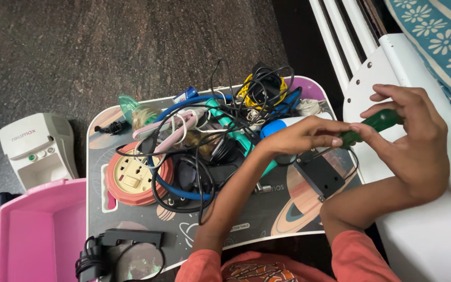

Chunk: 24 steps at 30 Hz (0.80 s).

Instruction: The person sits on the floor beside a bed and uses a green-handled screwdriver to unscrew and rework a black electronic device on a lap desk, repeatedly repositioning the device, handling its parts, and adjusting the screwdriver bit.

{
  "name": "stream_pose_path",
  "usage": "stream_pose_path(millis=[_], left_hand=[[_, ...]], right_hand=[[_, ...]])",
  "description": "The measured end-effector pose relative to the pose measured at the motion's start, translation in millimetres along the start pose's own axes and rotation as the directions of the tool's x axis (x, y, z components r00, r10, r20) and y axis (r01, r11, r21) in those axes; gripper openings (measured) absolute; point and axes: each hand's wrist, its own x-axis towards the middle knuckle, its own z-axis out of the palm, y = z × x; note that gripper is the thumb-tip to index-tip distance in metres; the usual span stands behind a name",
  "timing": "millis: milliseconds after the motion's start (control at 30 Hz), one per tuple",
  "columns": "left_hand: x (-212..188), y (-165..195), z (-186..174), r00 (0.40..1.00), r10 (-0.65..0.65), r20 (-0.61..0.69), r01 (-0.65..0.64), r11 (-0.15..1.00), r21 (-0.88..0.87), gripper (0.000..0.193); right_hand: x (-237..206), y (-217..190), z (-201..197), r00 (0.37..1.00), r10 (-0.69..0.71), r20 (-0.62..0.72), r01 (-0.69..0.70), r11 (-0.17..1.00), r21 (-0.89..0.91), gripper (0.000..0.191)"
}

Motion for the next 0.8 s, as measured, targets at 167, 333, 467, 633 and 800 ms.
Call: stream_pose_path(millis=[167, 333, 467, 633, 800], left_hand=[[2, 7, 3, 0.995, 0.059, -0.083, -0.056, 0.998, 0.036, 0.049], [1, 24, 14, 0.979, 0.079, -0.188, -0.032, 0.97, 0.239, 0.049], [5, 35, 32, 0.93, 0.223, -0.292, -0.064, 0.88, 0.47, 0.048], [4, 48, 42, 0.895, 0.24, -0.377, 0.08, 0.745, 0.662, 0.044], [-1, 62, 34, 0.897, 0.264, -0.353, 0.074, 0.7, 0.71, 0.058]], right_hand=[[4, -5, 0, 0.999, -0.041, -0.017, 0.04, 0.998, -0.054, 0.058], [4, -3, 1, 0.999, -0.01, -0.043, 0.01, 1.0, 0.001, 0.057], [3, 4, 3, 0.998, 0.044, -0.045, -0.051, 0.983, -0.177, 0.053], [1, 16, 10, 0.955, 0.295, 0.035, -0.288, 0.949, -0.131, 0.047], [0, 25, 16, 0.992, 0.11, 0.056, -0.107, 0.993, -0.049, 0.047]])
